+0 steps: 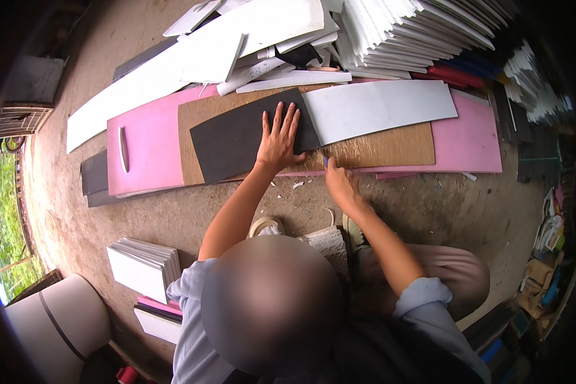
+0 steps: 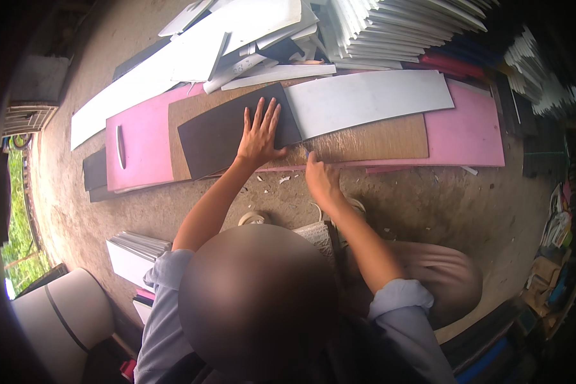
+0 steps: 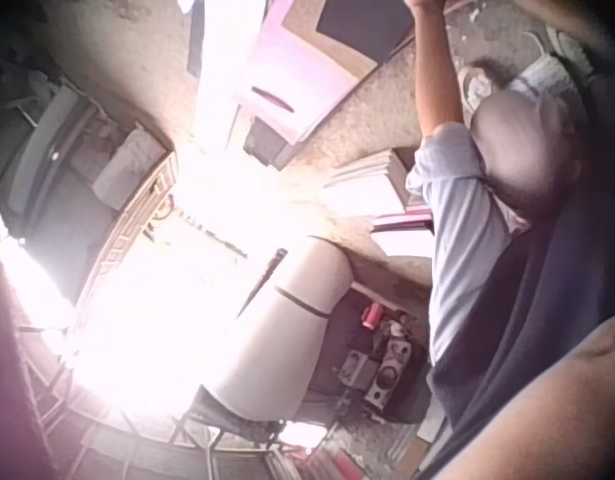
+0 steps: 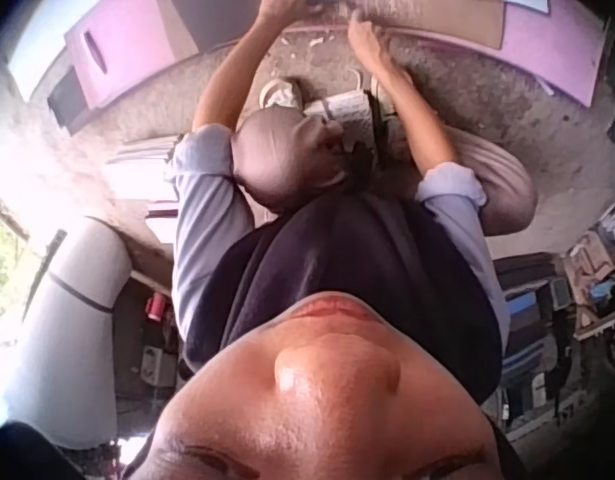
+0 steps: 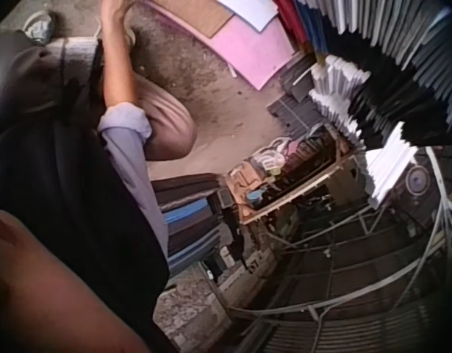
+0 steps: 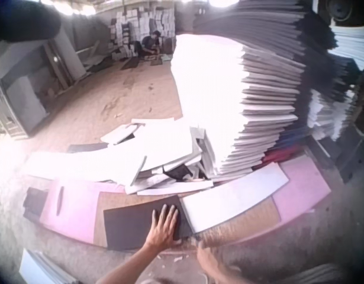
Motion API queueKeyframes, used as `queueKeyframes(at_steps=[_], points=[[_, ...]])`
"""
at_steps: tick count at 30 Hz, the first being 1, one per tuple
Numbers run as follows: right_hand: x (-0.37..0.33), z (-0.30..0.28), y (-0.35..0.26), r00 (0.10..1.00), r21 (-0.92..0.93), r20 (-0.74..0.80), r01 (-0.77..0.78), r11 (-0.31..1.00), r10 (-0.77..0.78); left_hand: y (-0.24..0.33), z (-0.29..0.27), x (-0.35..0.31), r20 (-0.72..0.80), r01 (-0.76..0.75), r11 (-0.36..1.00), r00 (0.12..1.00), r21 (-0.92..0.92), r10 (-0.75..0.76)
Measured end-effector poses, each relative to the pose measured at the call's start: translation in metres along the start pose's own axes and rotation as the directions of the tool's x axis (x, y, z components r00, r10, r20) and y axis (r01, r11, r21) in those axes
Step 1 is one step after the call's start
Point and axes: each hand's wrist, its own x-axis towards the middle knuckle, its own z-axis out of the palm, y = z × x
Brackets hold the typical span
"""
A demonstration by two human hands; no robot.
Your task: The person sits on the floor and uses a utility knife to cut white and black cardstock sheets to size. They repeatedly align the sheets, score and cut along edges, then stack the finished pieces.
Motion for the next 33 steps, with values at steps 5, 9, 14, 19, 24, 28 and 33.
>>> queueKeyframes(at_steps=[5,9,14,19,24,28,33], points=[[0.0,-0.012,0.012,0.997,0.067,-0.04,0.062,0.996,-0.06,-0.005,-0.001,0.004,-0.004,-0.003,0.997,1.0,-0.074,0.003],[0.029,-0.052,-0.011,0.996,0.199,-0.08,0.066,0.978,-0.051,-0.013,-0.005,-0.001,0.033,0.029,0.995,0.999,-0.093,-0.026],[0.107,-0.052,-0.025,0.972,0.084,-0.226,0.089,0.992,-0.068,-0.004,-0.004,0.007,0.049,0.008,0.987,0.999,-0.161,0.0],[0.137,-0.044,-0.036,0.981,0.082,-0.168,0.117,0.99,-0.102,-0.011,-0.004,0.005,0.065,0.029,0.974,0.998,-0.225,-0.015],[0.144,-0.045,-0.039,0.994,0.111,-0.062,0.099,0.989,-0.092,-0.01,-0.004,0.005,0.074,0.028,0.98,0.997,-0.197,-0.014],[0.147,-0.057,-0.041,0.998,0.123,0.051,0.042,0.991,-0.048,-0.009,0.0,0.004,0.066,0.016,0.99,0.998,-0.142,-0.006],[0.1,-0.046,-0.028,0.992,0.173,0.13,-0.033,0.984,0.011,-0.004,-0.001,0.005,0.041,0.009,0.994,0.999,-0.105,-0.005]])
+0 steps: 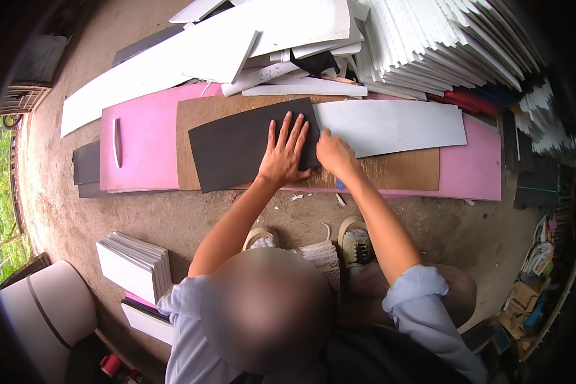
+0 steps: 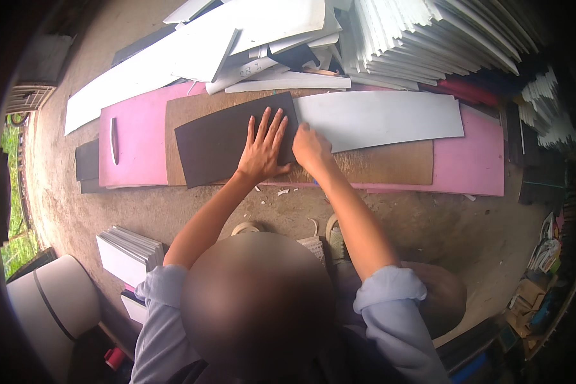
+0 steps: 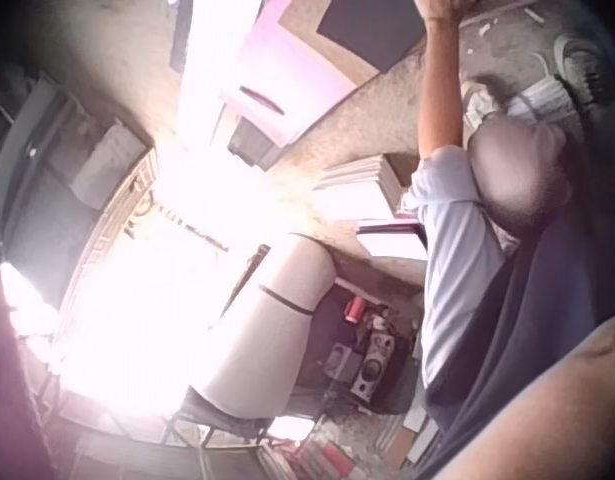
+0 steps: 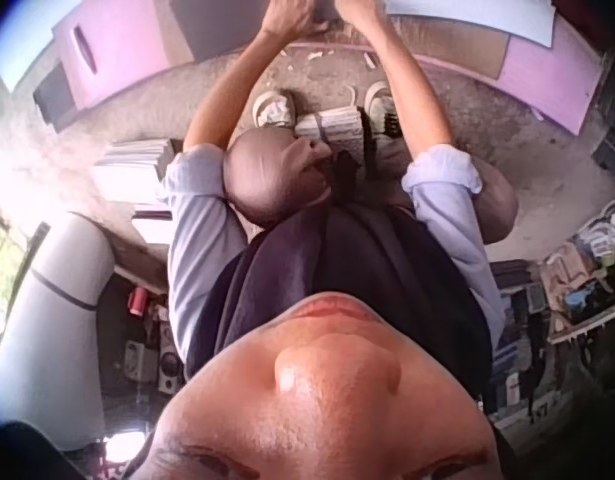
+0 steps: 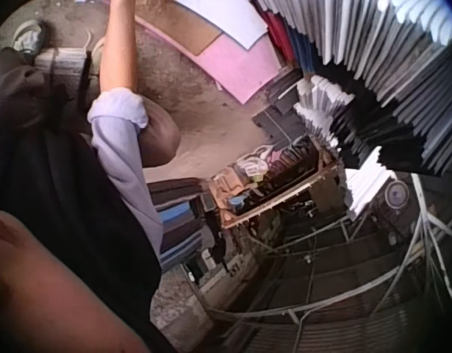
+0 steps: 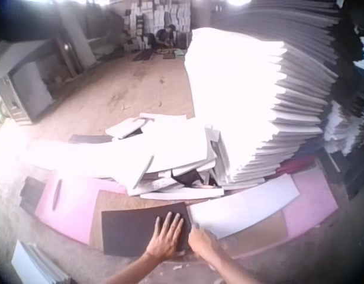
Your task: The person sits on the floor and uses a utility knife to cut white and black cardstock sheets to size. They repeatedly align the sheets, score and cut along edges, then stack the finished pieces.
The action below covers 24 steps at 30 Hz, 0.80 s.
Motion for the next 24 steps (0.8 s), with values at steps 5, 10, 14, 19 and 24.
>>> queueKeyframes(at_steps=[5,10,14,19,24], points=[[-0.044,0.018,0.015,0.999,-0.026,0.052,-0.011,1.0,0.012,-0.001,0.002,-0.003,-0.008,0.003,0.998,1.0,0.058,-0.002],[-0.073,0.03,0.025,0.996,-0.017,0.082,-0.035,0.999,0.036,-0.001,-0.001,-0.007,0.003,0.007,0.995,1.0,0.103,-0.007],[-0.077,0.042,0.043,0.997,-0.047,0.079,-0.013,0.999,0.017,0.004,-0.002,-0.004,-0.007,0.001,0.996,1.0,0.093,-0.001],[-0.059,0.006,0.053,0.962,0.043,0.272,0.008,0.999,-0.019,0.0,0.0,-0.006,-0.102,-0.067,0.997,0.992,0.033,0.07],[-0.039,-0.037,0.037,0.997,0.089,0.001,0.077,0.993,-0.078,-0.005,-0.002,-0.019,-0.111,-0.09,0.993,0.989,0.073,0.098]])
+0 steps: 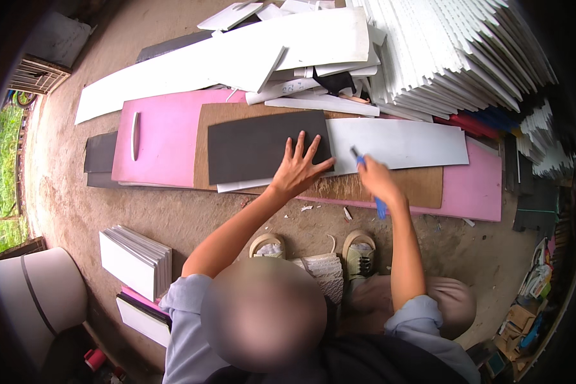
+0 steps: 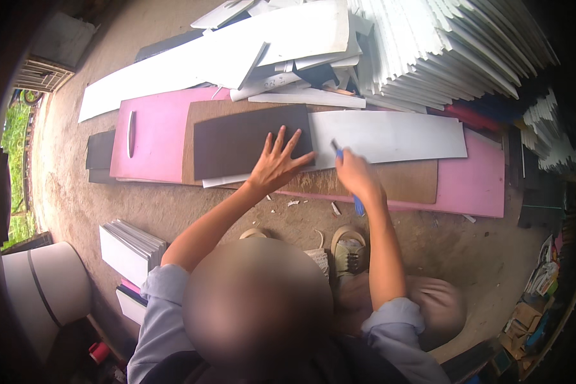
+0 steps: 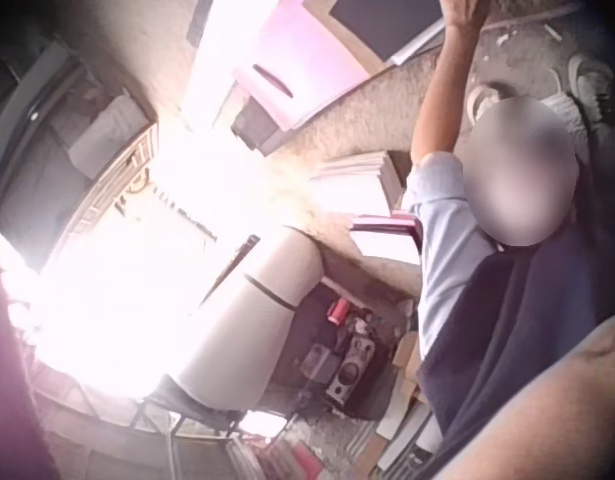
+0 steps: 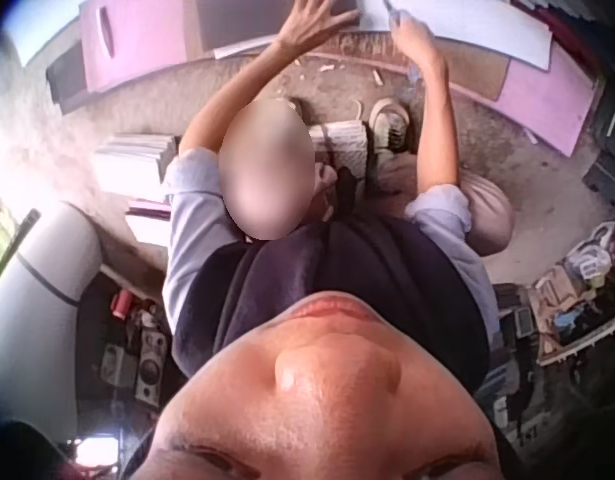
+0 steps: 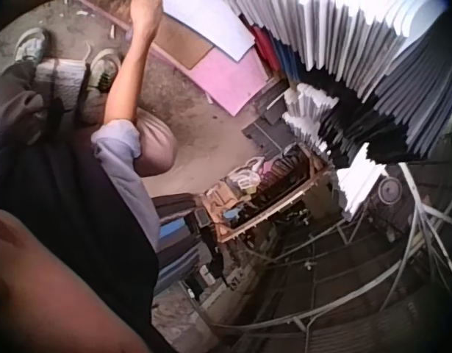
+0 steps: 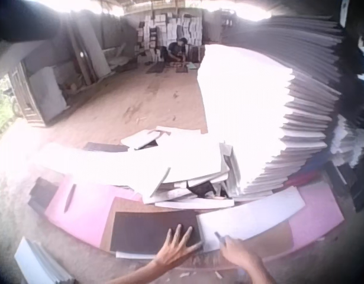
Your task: The person sits on the floor and uses a utility knife to cut white and black cardstock sheets to size. They repeatedly align the sheets, score and cut along edges, then stack the finished pieces.
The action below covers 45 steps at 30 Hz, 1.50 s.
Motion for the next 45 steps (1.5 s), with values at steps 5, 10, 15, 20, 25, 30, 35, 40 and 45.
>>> queueKeyframes(at_steps=[5,10,15,20,25,30,35,40,45], points=[[0.044,0.013,-0.005,0.983,0.105,-0.145,-0.098,0.99,0.113,-0.033,-0.013,-0.026,-0.026,0.214,0.974,0.977,0.07,-0.212],[0.052,0.038,-0.021,0.963,0.042,-0.255,-0.084,0.996,0.092,-0.086,-0.025,-0.058,-0.124,0.433,0.895,0.899,0.109,-0.42],[0.054,0.041,-0.016,0.957,0.066,-0.28,-0.061,0.996,0.077,-0.099,-0.012,-0.042,-0.257,0.653,0.721,0.756,0.231,-0.602],[0.055,0.044,-0.008,0.951,0.138,-0.3,-0.037,0.99,0.077,-0.047,0.001,0.034,-0.138,0.303,0.941,0.936,-0.152,-0.324],[0.051,0.042,-0.003,0.955,0.211,-0.287,-0.015,0.977,0.077,-0.04,0.013,0.062,-0.116,0.265,0.954,0.952,-0.14,-0.282],[0.049,0.042,0.004,0.964,0.243,-0.253,-0.021,0.97,0.085,-0.036,0.008,0.071,0.019,0.298,0.947,0.954,-0.123,-0.298],[0.024,0.034,-0.005,0.918,0.207,-0.397,0.098,0.973,-0.008,-0.029,-0.012,0.06,-0.022,0.326,0.923,0.941,-0.205,-0.338],[-0.006,0.008,-0.019,0.804,0.122,-0.585,0.219,0.968,-0.108,0.009,-0.06,0.051,-0.231,0.217,0.934,0.93,-0.285,-0.286],[-0.037,-0.01,-0.039,0.833,0.03,-0.525,0.221,0.975,-0.172,0.018,-0.076,0.036,-0.322,0.172,0.969,0.921,-0.175,-0.221]])
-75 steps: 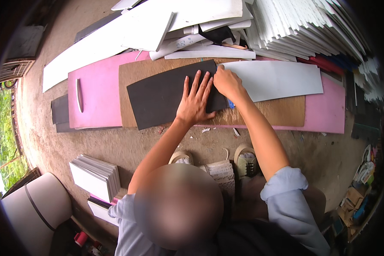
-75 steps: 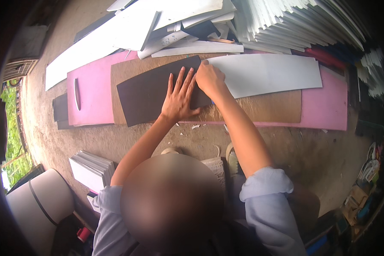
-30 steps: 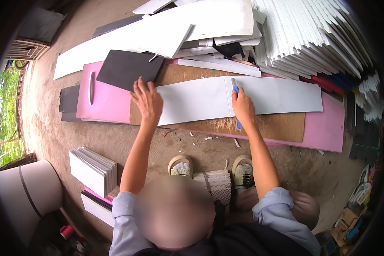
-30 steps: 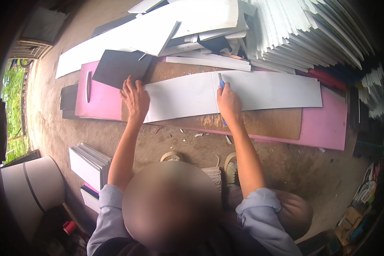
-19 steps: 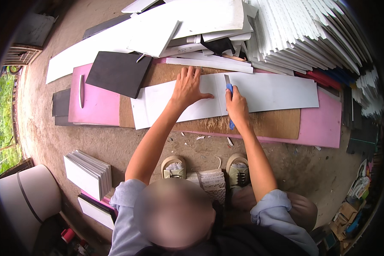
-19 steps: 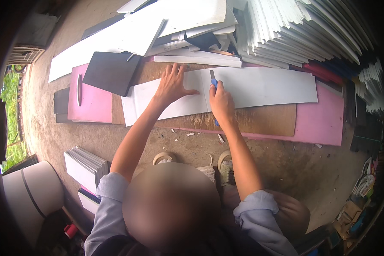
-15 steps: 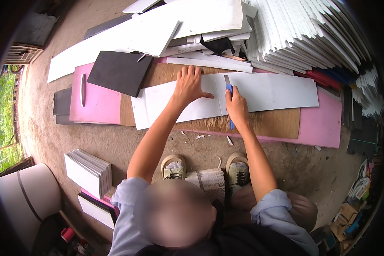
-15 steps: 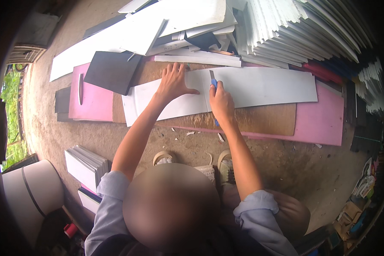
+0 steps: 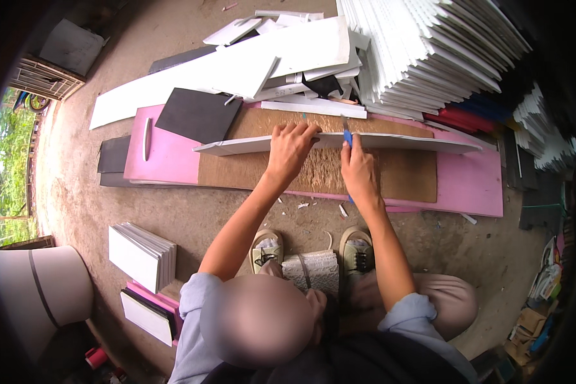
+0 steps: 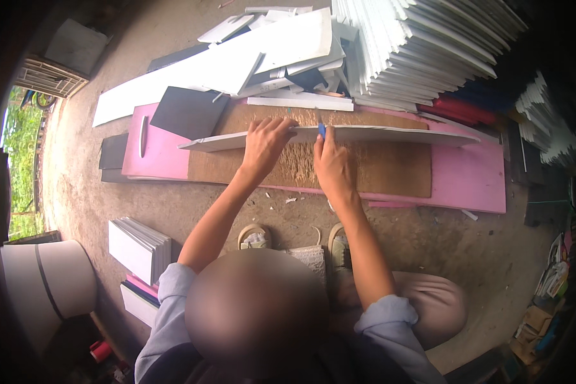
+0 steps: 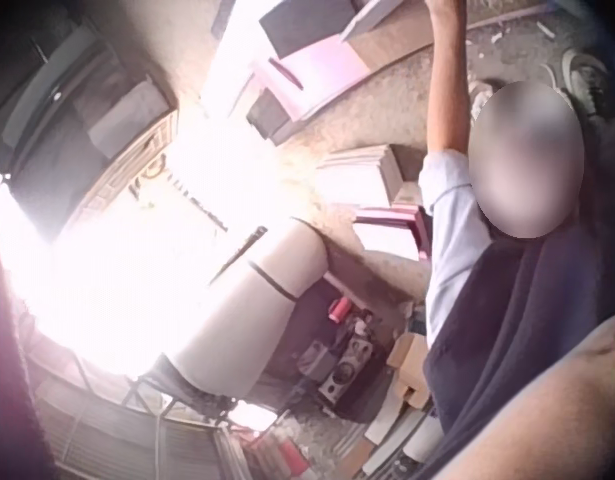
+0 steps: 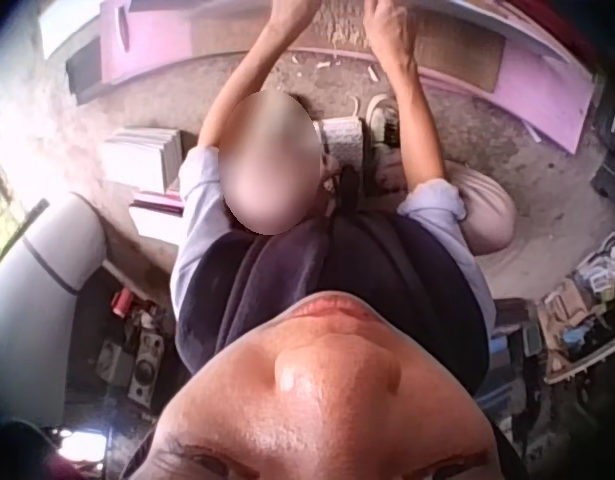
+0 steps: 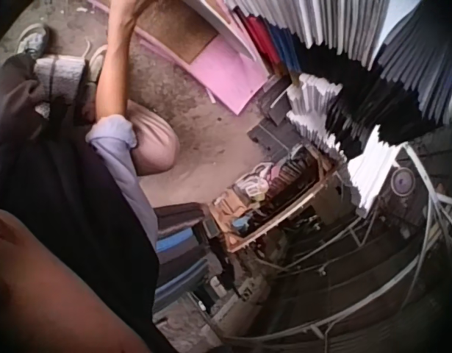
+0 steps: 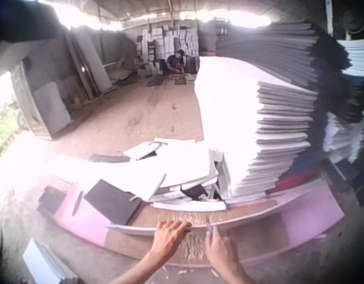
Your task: The person sits on the floor and uses a utility knife to cut white and black cardstock sheets to size. They repeatedly align the sheets, score and cut along edges, then stack the finished pieces.
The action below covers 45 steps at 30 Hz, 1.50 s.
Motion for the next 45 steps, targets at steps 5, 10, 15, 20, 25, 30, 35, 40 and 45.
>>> queueKeyframes(at_steps=[5,10,15,20,25,30,35,40,45], points=[[-0.018,-0.003,-0.012,0.995,-0.108,0.098,0.002,0.994,0.009,0.004,-0.001,-0.009,-0.02,-0.008,0.999,1.0,0.04,0.009],[-0.02,0.004,-0.01,0.996,-0.119,0.087,0.027,0.993,-0.017,0.005,0.002,-0.01,-0.014,-0.008,0.998,1.0,0.06,0.009],[-0.019,0.011,-0.006,0.998,-0.128,0.065,0.028,0.991,-0.02,0.007,0.004,-0.008,-0.036,-0.003,0.998,0.999,0.059,0.005],[-0.019,0.0,-0.025,0.993,-0.21,0.12,0.047,0.977,-0.022,0.002,0.005,-0.011,-0.03,0.005,0.998,1.0,0.056,-0.004],[-0.011,0.002,-0.032,0.987,-0.25,0.149,-0.021,0.968,0.06,0.001,0.007,-0.009,-0.036,-0.005,0.998,0.999,0.068,0.007],[0.01,0.012,-0.021,0.952,-0.211,0.264,-0.099,0.972,0.154,0.006,0.006,-0.009,-0.008,-0.018,0.995,1.0,0.094,0.019],[0.019,0.035,-0.004,0.908,-0.129,0.364,-0.17,0.977,0.206,-0.001,0.006,-0.009,0.007,-0.012,0.996,1.0,0.093,0.012],[0.013,0.081,0.019,0.825,-0.177,0.456,-0.283,0.943,0.333,-0.001,0.005,-0.012,0.049,-0.015,0.995,0.999,0.095,0.01],[-0.011,0.121,0.063,0.944,-0.118,0.287,-0.136,0.984,0.165,0.003,0.01,0.0,0.029,-0.012,0.997,1.0,0.07,0.01]])
